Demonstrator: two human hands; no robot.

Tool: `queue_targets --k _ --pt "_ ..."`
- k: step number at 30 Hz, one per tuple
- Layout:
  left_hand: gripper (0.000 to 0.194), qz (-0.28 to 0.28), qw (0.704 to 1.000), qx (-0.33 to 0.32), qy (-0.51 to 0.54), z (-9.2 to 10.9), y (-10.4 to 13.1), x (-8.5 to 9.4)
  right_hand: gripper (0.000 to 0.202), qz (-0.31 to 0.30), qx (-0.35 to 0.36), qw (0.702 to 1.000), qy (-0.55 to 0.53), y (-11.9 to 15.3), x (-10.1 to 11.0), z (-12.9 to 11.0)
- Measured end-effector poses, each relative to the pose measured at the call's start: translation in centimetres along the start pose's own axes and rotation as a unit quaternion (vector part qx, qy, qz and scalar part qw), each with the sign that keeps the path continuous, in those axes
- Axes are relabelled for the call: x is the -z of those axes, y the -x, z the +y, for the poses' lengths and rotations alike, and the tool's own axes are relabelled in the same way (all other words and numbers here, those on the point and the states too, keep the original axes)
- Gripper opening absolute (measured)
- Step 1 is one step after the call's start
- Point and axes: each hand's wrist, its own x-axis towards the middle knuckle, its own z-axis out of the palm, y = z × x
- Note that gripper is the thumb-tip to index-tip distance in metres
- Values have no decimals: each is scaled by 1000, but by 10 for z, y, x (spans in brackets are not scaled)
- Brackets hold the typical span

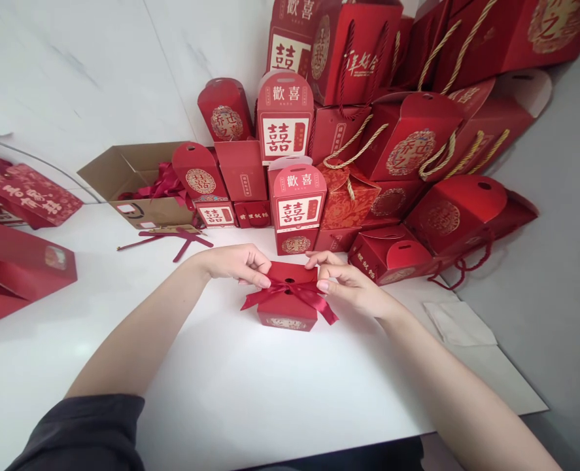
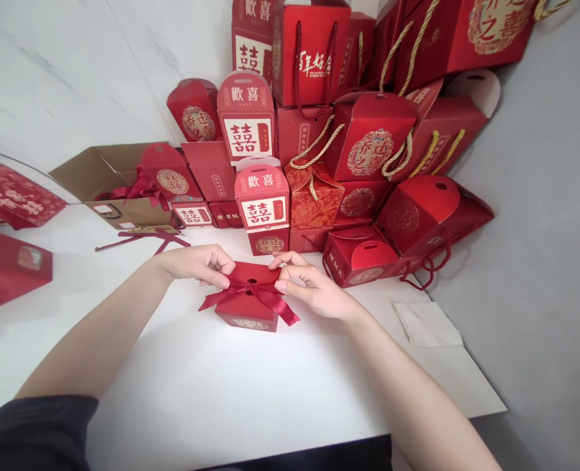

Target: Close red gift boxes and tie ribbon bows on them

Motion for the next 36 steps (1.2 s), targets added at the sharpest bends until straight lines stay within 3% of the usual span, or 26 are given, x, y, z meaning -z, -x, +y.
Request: queue_targets --k 4,8,12,15,17,20,28,34,36 --pt "37 16 1000 -7 20 -2 0 1 25 28 -1 999 -15 0 2 -3" --pt "40 42 999 -7 -6 0 0 -1 19 172 70 976 111 4 -14 -29" --pt "45 77 996 -33 -28 4 -1 -6 15 94 178 931 304 5 -53 -49" --pt "46 99 993 -33 -48 8 0 -10 26 66 186 909 368 1 -76 -50" --pt "46 111 991 -30 -71 10 0 -14 29 63 178 901 390 -1 -81 -48" --pt "48 149 982 -36 -113 12 -1 -19 24 67 189 895 398 2 -72 -48" --pt "48 202 967 -6 -154 16 -3 -29 14 2 216 943 253 15 -37 -41" --pt "51 210 962 -9 -174 19 -1 -30 15 -82 128 987 45 17 -19 -47" --pt "50 185 968 6 -172 20 3 -26 18 -75 105 991 -39 18 -7 -45"
